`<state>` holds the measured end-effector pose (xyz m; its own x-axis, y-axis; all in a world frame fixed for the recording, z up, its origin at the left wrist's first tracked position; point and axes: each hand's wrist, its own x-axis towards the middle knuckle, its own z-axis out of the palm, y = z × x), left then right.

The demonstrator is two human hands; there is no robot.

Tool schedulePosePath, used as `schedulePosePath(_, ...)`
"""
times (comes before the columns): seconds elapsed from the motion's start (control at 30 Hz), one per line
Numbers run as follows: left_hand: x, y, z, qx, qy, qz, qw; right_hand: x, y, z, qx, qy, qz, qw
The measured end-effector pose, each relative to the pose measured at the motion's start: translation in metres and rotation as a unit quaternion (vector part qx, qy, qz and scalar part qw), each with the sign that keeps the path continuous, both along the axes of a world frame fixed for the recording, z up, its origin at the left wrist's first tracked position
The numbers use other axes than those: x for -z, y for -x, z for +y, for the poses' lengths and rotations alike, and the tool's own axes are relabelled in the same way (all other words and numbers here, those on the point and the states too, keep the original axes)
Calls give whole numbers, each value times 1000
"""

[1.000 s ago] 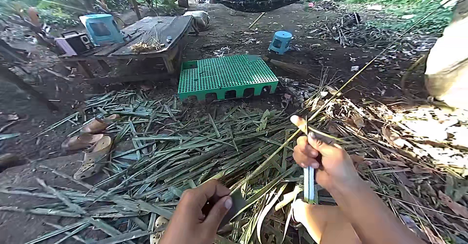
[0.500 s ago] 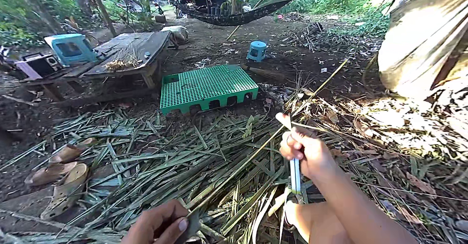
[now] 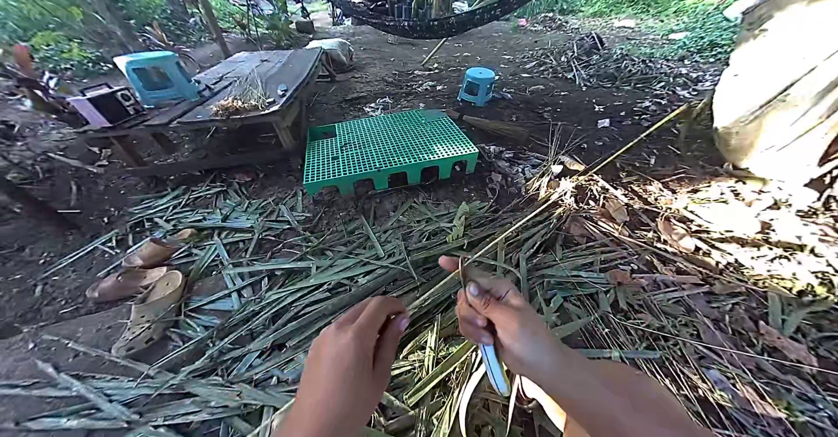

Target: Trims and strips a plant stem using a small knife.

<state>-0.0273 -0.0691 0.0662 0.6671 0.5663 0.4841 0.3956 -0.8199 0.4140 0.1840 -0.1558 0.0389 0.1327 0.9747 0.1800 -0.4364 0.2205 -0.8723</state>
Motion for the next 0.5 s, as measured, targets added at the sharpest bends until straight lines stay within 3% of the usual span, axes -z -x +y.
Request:
schedulePosePath(0.17, -4, -2, 1, 35, 58, -14, 998, -1, -6, -2, -1, 0, 25, 1000)
schedulePosePath(0.4, -5, 7, 8, 41, 103, -1, 994, -12, -45, -1, 135, 31, 63, 988)
schedulePosePath(0.5, -3, 6, 6, 33, 107, 11, 994, -7, -35, -4, 89, 16, 35, 995)
